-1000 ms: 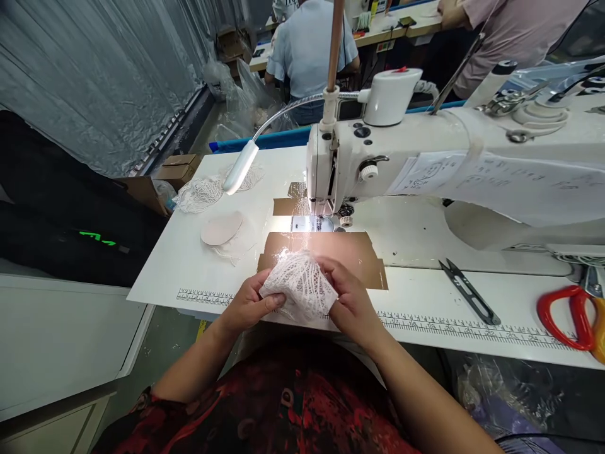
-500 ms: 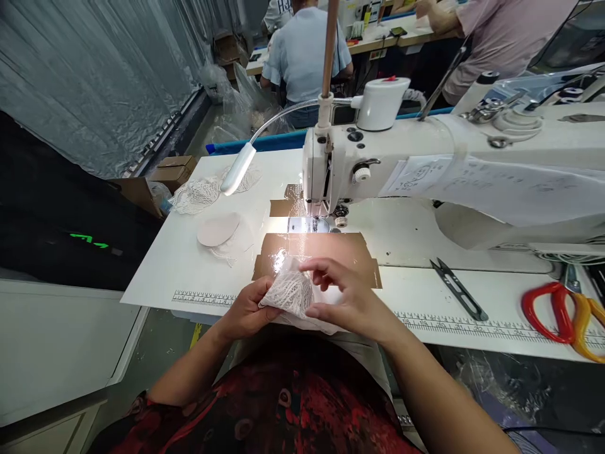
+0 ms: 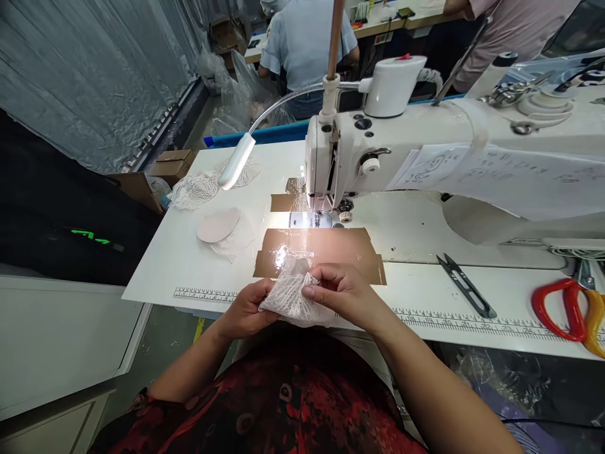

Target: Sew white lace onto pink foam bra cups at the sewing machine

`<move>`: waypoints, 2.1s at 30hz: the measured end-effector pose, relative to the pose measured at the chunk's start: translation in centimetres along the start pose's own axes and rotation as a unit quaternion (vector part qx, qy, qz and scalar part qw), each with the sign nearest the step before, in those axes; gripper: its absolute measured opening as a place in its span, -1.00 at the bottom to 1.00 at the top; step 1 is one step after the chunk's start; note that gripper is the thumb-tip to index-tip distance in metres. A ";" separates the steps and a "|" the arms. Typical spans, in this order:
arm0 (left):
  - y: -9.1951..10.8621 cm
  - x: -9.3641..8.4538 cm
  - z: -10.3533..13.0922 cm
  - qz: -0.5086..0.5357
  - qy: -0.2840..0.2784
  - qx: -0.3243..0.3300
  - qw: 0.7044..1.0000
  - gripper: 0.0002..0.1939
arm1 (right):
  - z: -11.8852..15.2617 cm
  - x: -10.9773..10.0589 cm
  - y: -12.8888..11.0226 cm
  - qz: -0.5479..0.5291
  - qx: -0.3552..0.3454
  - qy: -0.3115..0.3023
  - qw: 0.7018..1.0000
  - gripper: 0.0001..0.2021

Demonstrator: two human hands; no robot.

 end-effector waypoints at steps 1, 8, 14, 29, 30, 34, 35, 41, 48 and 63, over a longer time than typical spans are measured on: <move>0.0 -0.1 0.0 -0.005 0.006 -0.003 1.000 -0.78 | 0.1 0.0 -0.1 0.009 0.001 0.011 1.000 -0.75; 3.6 -0.4 -1.3 -0.180 -0.029 0.061 0.981 -0.31 | 0.7 0.6 -1.8 0.153 -0.067 0.025 0.986 -0.85; 4.7 -0.7 -2.5 -0.261 -0.103 -0.017 0.960 -0.80 | 0.9 0.7 -1.9 0.169 -0.084 0.050 0.981 -0.85; 4.7 -1.8 -2.0 -0.172 -0.296 -0.216 0.914 -0.71 | 1.3 0.6 -1.5 0.083 -0.033 0.041 0.995 -0.84; 4.9 -2.3 -1.9 -0.168 -0.263 -0.203 0.928 -0.73 | 1.4 0.5 -1.3 0.074 -0.032 0.051 0.995 -0.83; 5.0 -3.9 -1.3 -0.077 -0.047 -0.128 0.988 -0.79 | 1.6 0.3 -0.5 0.041 0.003 0.109 0.993 -0.81; 4.7 -4.0 -1.1 -0.031 -0.005 -0.117 0.993 -0.79 | 1.6 0.3 -0.4 0.040 0.010 0.112 0.993 -0.82; 1.4 -2.8 -0.6 0.223 0.205 -0.069 0.950 -0.71 | 1.3 0.6 -0.5 0.073 -0.043 0.177 0.981 -0.89; -0.1 -0.9 -0.6 0.458 0.244 -0.099 0.849 -0.48 | 1.4 0.5 1.1 -0.067 -0.023 0.260 0.963 -0.80; -1.0 0.4 1.1 0.314 0.222 -0.136 0.913 -0.77 | 1.6 -0.4 0.6 -0.140 0.036 0.287 0.947 -0.75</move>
Point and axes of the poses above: each hand's wrist, its own z-axis away from the middle knuckle, its own x-axis out of the palm, y = z × x, the point moved 3 cm from there along -z, towards the middle knuckle, and after that the axes turned 14 degrees about z, right-handed, at the moved point
